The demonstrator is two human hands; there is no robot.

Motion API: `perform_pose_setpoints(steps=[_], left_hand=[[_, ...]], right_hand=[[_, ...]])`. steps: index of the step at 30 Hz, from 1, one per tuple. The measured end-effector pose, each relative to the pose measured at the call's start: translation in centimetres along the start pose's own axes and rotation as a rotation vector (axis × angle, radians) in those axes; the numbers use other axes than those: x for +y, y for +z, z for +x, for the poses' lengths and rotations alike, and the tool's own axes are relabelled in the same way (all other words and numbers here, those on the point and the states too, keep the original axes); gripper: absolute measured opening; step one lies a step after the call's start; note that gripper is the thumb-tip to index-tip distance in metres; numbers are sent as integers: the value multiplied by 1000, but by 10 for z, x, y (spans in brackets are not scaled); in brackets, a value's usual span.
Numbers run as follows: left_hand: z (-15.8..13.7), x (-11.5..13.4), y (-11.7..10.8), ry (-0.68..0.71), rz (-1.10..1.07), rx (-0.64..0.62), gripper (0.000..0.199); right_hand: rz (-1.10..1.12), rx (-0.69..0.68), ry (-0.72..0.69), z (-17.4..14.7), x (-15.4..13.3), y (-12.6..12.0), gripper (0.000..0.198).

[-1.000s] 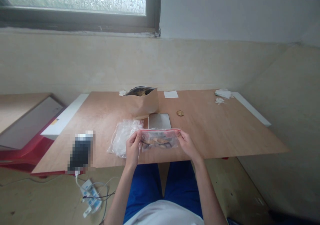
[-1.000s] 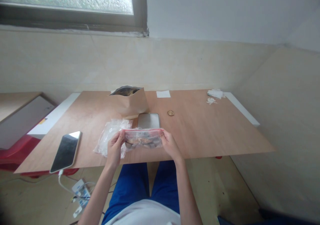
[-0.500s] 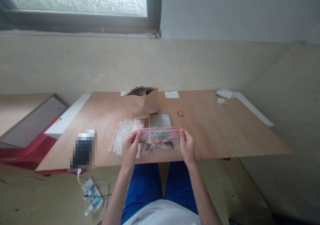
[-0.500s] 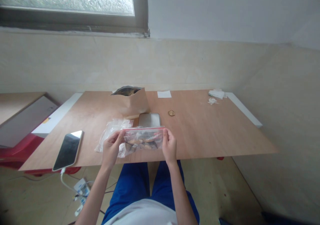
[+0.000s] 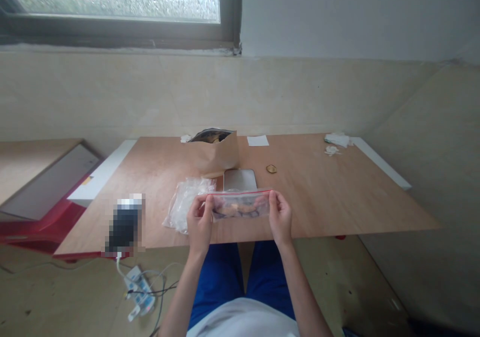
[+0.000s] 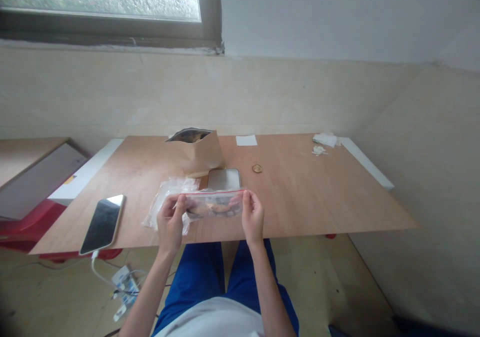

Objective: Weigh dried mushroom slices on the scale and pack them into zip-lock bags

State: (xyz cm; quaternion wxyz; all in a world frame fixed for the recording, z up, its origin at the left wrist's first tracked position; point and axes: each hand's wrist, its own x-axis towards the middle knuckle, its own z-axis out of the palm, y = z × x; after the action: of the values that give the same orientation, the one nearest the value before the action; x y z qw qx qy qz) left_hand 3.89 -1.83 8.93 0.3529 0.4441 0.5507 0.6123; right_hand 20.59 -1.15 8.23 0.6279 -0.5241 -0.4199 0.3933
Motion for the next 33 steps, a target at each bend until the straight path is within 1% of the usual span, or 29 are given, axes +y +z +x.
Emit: perform_pose_setpoints(steps=[5,7,9,13,15,20,22,24,28,33], left_hand=[[-3,-7,7,-113,-172,49,31],[-4,-10,9,-136,-222,50,32],[-5,-12,9,-139,-248,36,32],[-7,-15,8,-103,-195,-43,30],[-8,-15,7,-88,-167,-62,28],[-8,-12,7,-80,-153,-10,26],[-8,-10,7,-68,-142,-3,25],[-9,-8,7,-59,-113,2,25],[-11,-3,9,-82,-57,25,26],[-11,-3,10,-67,-58,27,26]], right_hand=[[20,-48,-25,-2,-2,1,34],[16,-60,-38,-3,-2,1,32],[24,-42,-29,-4,-1,2,32],[71,37,3,-4,3,3,31],[75,42,5,-3,5,3,30],[2,-59,-14,-4,5,0,30],[-13,-76,-17,-4,4,0,29],[-22,-61,-30,-5,3,2,29],[-38,-19,-47,-7,4,5,28],[-25,-5,-35,-6,3,5,29]])
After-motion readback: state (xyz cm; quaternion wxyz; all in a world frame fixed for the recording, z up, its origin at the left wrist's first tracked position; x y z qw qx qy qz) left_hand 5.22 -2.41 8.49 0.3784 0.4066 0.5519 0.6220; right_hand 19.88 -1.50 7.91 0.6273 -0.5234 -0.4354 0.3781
